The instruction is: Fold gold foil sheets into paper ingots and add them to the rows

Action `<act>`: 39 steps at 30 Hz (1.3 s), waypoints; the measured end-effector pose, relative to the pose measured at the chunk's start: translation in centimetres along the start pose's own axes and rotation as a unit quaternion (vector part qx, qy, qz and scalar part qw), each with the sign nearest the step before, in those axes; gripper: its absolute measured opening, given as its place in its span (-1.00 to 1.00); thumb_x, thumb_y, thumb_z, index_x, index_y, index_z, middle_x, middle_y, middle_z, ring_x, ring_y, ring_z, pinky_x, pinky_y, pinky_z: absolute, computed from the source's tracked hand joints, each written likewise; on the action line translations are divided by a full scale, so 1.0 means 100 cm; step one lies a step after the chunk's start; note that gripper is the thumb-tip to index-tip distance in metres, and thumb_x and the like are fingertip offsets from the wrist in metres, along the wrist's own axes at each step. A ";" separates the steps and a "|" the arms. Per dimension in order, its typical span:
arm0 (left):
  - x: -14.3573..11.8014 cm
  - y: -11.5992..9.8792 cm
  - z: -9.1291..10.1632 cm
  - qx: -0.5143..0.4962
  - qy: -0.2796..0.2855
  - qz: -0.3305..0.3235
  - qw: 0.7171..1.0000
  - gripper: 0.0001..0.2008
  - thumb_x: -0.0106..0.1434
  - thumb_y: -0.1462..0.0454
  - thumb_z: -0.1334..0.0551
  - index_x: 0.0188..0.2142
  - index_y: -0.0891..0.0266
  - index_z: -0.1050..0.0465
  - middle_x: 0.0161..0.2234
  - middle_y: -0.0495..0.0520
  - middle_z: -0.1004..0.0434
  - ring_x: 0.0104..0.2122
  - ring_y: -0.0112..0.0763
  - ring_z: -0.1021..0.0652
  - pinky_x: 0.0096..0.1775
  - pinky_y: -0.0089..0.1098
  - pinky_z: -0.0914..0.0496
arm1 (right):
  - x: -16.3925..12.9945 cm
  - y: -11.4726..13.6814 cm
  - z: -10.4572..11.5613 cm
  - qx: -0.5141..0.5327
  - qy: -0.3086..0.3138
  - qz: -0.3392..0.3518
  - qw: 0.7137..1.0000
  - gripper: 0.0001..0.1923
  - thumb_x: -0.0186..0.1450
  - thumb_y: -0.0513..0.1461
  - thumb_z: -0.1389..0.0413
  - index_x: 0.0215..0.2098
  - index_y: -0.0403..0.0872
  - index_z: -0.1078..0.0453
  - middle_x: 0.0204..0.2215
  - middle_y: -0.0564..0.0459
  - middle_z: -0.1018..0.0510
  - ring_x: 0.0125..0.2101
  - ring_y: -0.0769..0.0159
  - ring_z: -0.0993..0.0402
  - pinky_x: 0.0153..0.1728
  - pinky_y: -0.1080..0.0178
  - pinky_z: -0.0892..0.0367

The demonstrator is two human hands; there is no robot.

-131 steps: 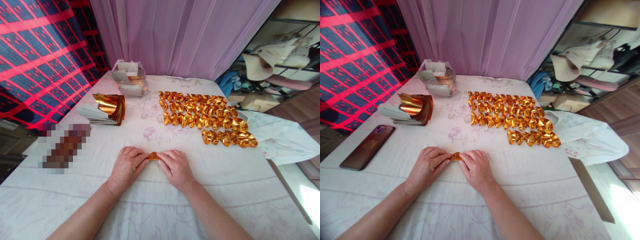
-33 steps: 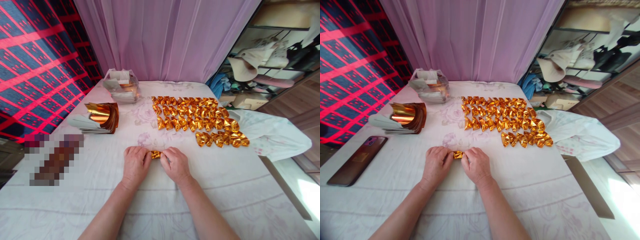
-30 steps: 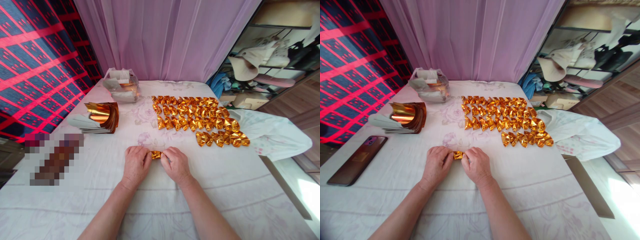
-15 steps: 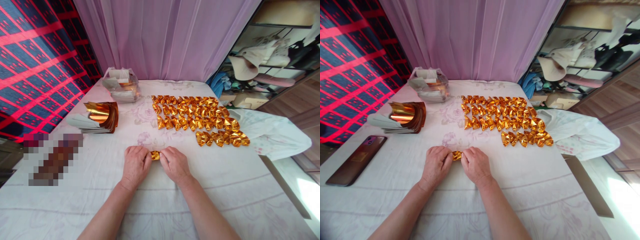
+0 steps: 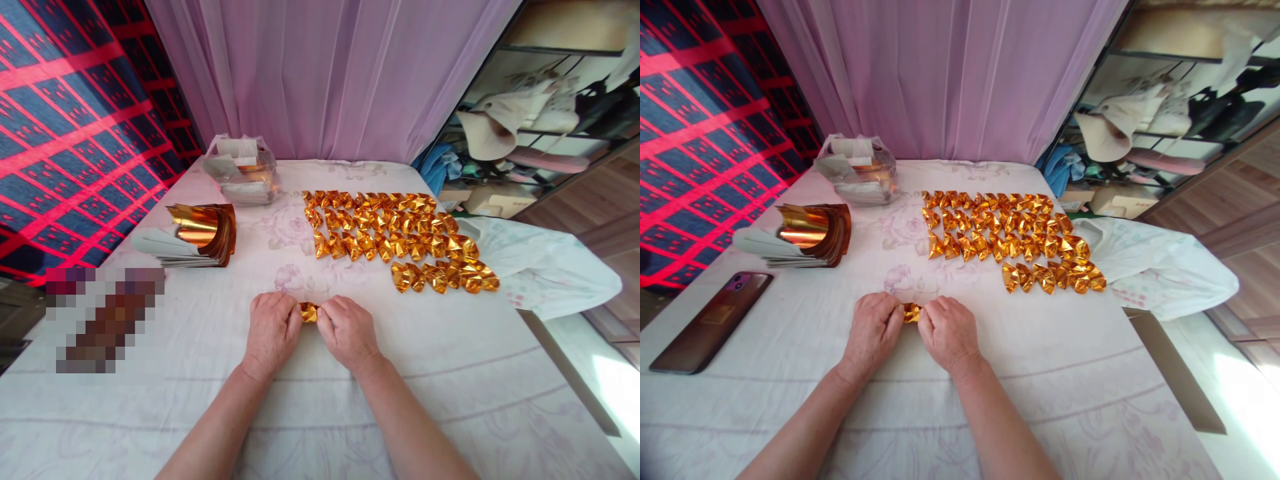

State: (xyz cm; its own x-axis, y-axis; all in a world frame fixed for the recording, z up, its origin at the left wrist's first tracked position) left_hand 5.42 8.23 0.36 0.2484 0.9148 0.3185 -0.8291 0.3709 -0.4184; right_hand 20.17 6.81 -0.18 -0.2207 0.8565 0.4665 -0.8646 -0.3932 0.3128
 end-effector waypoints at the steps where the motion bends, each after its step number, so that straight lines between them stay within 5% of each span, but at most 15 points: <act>1: 0.000 0.001 0.000 -0.002 -0.002 0.007 1.000 -0.73 0.31 0.31 -0.03 -0.51 0.17 -0.33 -0.52 0.03 -0.37 -0.40 -0.28 -0.41 -0.24 -0.26 -0.24 | 0.000 0.001 0.000 0.005 0.002 0.008 1.000 -0.69 0.34 -0.31 0.05 -0.55 -0.03 -0.30 -0.57 0.09 -0.40 -0.48 0.35 -0.31 -0.38 0.27 -0.10; 6: 0.000 0.003 -0.004 -0.064 0.012 -0.001 0.998 -0.70 0.34 0.29 0.00 -0.52 0.17 -0.30 -0.53 0.01 -0.36 -0.42 -0.32 -0.41 -0.28 -0.30 -0.25 | 0.001 0.000 0.002 0.051 -0.006 -0.006 0.999 -0.65 0.38 -0.29 0.10 -0.56 -0.02 -0.27 -0.58 0.10 -0.38 -0.48 0.36 -0.31 -0.38 0.29 -0.13; 22: -0.001 0.003 0.002 -0.010 -0.019 0.026 0.999 -0.74 0.33 0.26 -0.06 -0.46 0.17 -0.41 -0.50 0.02 -0.44 -0.39 -0.28 -0.44 -0.18 -0.23 -0.23 | 0.001 -0.006 0.008 0.130 -0.008 -0.032 0.991 -0.67 0.39 -0.23 0.10 -0.53 -0.02 -0.29 -0.57 0.11 -0.40 -0.49 0.37 -0.34 -0.39 0.32 -0.18; 39: -0.002 -0.002 0.006 -0.038 -0.024 -0.036 0.998 -0.72 0.37 0.27 -0.04 -0.46 0.19 -0.40 -0.50 0.00 -0.39 -0.40 -0.31 -0.40 -0.17 -0.24 -0.21 | 0.001 -0.009 0.007 0.128 -0.010 -0.036 0.991 -0.68 0.38 -0.26 0.09 -0.53 -0.03 -0.29 -0.57 0.12 -0.40 -0.48 0.38 -0.33 -0.39 0.32 -0.17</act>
State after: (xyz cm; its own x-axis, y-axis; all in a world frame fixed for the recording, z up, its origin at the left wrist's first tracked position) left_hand 5.20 7.87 0.88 0.2803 0.8769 0.3905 -0.7692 0.4486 -0.4551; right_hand 21.27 7.05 0.15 -0.1510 0.8795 0.4513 -0.7345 -0.4054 0.5442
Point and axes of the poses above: each hand's wrist, its own x-axis towards the middle knuckle, its own z-axis out of the back of the hand, y = z × x, the point moved 4 cm from there along x, towards the middle knuckle
